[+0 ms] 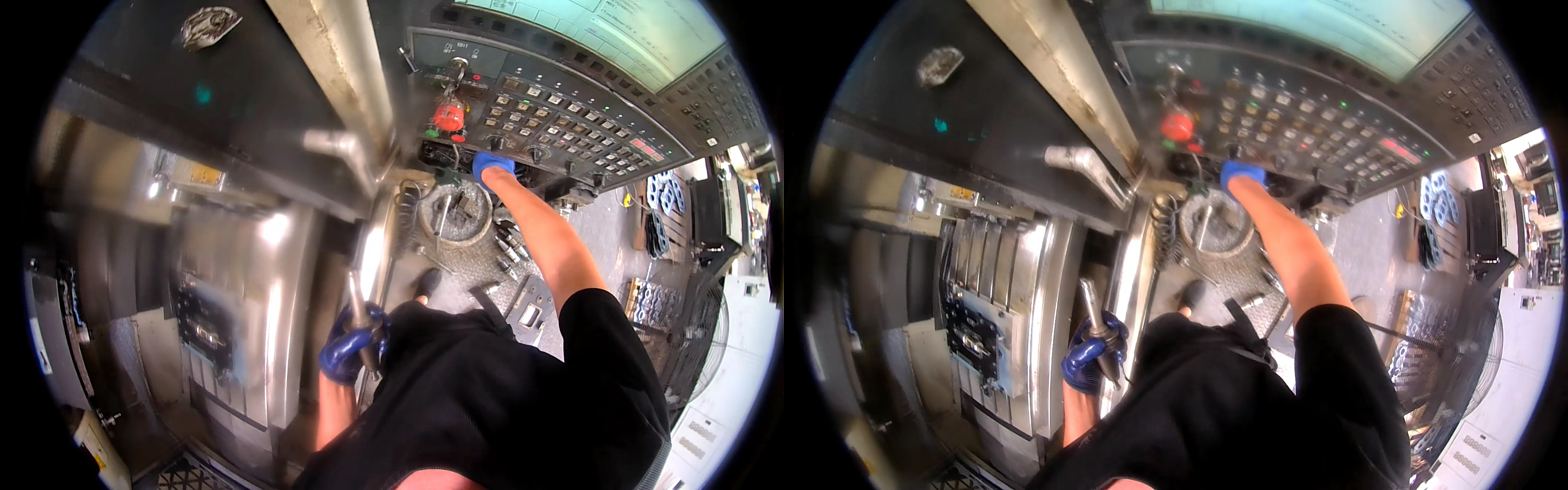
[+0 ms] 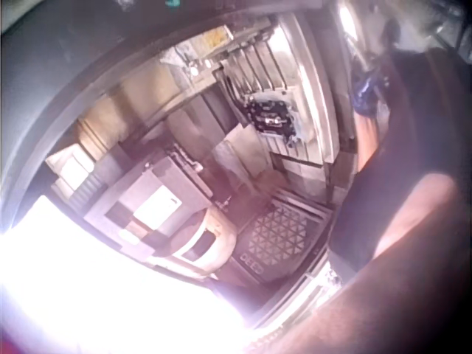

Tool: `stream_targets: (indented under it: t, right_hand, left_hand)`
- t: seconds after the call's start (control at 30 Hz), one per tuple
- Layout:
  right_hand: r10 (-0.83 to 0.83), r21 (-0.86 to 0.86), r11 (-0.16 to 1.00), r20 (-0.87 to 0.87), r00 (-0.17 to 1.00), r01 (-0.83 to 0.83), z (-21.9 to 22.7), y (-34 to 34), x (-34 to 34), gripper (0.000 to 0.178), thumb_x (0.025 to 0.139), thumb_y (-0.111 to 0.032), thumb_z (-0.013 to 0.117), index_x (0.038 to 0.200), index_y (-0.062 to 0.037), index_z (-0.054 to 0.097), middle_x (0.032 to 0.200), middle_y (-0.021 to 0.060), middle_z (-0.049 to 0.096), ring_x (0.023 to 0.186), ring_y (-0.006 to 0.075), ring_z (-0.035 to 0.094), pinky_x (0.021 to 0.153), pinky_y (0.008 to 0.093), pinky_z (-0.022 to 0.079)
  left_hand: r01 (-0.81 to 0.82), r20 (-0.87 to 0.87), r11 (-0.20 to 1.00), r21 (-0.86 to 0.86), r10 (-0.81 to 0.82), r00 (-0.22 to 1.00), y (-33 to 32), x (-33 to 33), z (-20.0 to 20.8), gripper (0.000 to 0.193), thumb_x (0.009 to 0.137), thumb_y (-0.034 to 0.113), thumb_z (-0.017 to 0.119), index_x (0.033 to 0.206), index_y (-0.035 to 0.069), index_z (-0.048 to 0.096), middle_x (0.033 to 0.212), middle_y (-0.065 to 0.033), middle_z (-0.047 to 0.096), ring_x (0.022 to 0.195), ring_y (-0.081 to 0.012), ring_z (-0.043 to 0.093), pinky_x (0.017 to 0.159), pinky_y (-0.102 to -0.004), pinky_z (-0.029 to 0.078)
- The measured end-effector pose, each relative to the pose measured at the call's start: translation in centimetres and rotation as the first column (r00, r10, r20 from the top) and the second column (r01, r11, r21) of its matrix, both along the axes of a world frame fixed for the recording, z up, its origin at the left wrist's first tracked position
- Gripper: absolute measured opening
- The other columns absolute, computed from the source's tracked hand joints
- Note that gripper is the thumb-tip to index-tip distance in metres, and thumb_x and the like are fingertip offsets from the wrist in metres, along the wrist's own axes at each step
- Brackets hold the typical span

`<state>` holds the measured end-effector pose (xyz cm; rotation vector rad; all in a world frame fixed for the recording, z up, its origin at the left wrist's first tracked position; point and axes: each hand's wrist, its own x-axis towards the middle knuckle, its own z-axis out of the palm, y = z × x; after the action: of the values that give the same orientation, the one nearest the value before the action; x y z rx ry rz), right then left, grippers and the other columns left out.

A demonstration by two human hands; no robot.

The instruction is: The person removes a cylindrical metal part from a CNC machine and cleans it using a small yellow tool. The person holds the part with blue gloves and scrubs the surface and grooves of the metal cylinder while standing in a workshop.

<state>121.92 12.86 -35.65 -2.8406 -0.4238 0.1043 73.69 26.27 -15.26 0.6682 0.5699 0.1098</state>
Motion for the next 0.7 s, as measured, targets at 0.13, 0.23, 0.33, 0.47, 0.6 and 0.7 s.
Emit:
stream_targets:
  t: [0.13, 0.23, 0.33, 0.47, 0.6, 0.7]
  right_hand:
    - [0.147, -0.154, 0.974, -0.146, 0.978, -0.169, 3.3, 0.8, -1.2, 0.049, 0.108, -0.03, 0.043, 0.149, -0.0096, 0.059, 0.157, 0.0182, 0.056, 0.144, 0.0401, 0.052, 0.121, 0.0514, 0.04]
    - [0.146, -0.184, 0.973, 0.014, 0.989, -0.141, 2.4, -1.2, -1.3, 0.049, 0.104, -0.027, 0.048, 0.148, -0.0098, 0.06, 0.156, 0.0201, 0.057, 0.145, 0.0397, 0.051, 0.122, 0.0521, 0.038]
    - [0.212, -0.09, 0.972, -0.062, 0.975, -0.217, 6.7, -2.1, -4.3, 0.036, 0.098, -0.024, 0.057, 0.125, -0.0061, 0.074, 0.132, 0.0246, 0.07, 0.123, 0.0402, 0.067, 0.106, 0.0501, 0.052]
    - [0.155, 0.13, 0.982, -0.161, 0.975, -0.134, 12.6, -5.4, -11.0, 0.025, 0.093, -0.023, 0.064, 0.111, -0.0115, 0.075, 0.103, 0.0253, 0.075, 0.1, 0.0446, 0.073, 0.086, 0.0536, 0.059]
    - [0.068, 0.379, 0.925, -0.205, 0.976, 0.015, 15.9, -10.4, -19.0, 0.03, 0.093, -0.012, 0.07, 0.123, -0.013, 0.075, 0.097, 0.0235, 0.077, 0.095, 0.0432, 0.075, 0.085, 0.0477, 0.059]
    - [-0.043, 0.654, 0.732, -0.235, 0.971, 0.19, 12.9, -16.9, -22.8, 0.029, 0.09, -0.002, 0.073, 0.119, -0.0066, 0.076, 0.099, 0.0126, 0.081, 0.091, 0.024, 0.078, 0.084, 0.0359, 0.061]
  left_hand:
    - [0.035, 0.012, 0.999, 0.032, -0.035, 0.999, 1.3, 1.0, 0.7, 0.054, 0.077, 0.011, 0.086, 0.124, -0.004, 0.065, 0.103, -0.0192, 0.072, 0.086, -0.0284, 0.07, 0.075, -0.0374, 0.058]
    - [0.093, 0.062, 0.996, 0.008, -0.094, 0.994, 1.2, 2.9, 1.1, 0.054, 0.077, 0.01, 0.085, 0.125, -0.004, 0.063, 0.103, -0.0193, 0.07, 0.085, -0.0275, 0.069, 0.074, -0.0374, 0.058]
    - [0.127, 0.008, 0.988, 0.087, -0.128, 0.992, 0.6, 4.1, 2.2, 0.059, 0.072, 0.022, 0.086, 0.12, -0.004, 0.063, 0.101, -0.0194, 0.07, 0.08, -0.0271, 0.068, 0.07, -0.0374, 0.059]
    - [0.236, -0.008, 0.963, 0.131, -0.237, 0.972, 0.0, 6.0, 2.2, 0.059, 0.072, 0.025, 0.085, 0.118, -0.004, 0.063, 0.099, -0.0191, 0.07, 0.079, -0.0269, 0.068, 0.069, -0.038, 0.059]
    - [0.349, 0.021, 0.928, 0.132, -0.355, 0.935, -1.1, 8.5, 2.8, 0.051, 0.077, 0.014, 0.083, 0.121, -0.002, 0.063, 0.101, -0.0194, 0.07, 0.082, -0.0284, 0.069, 0.074, -0.0389, 0.059]
    - [0.48, 0.053, 0.85, 0.216, -0.501, 0.864, -3.3, 11.8, 3.4, 0.05, 0.077, 0.009, 0.083, 0.122, -0.002, 0.063, 0.102, -0.0197, 0.071, 0.082, -0.0289, 0.07, 0.074, -0.0391, 0.059]
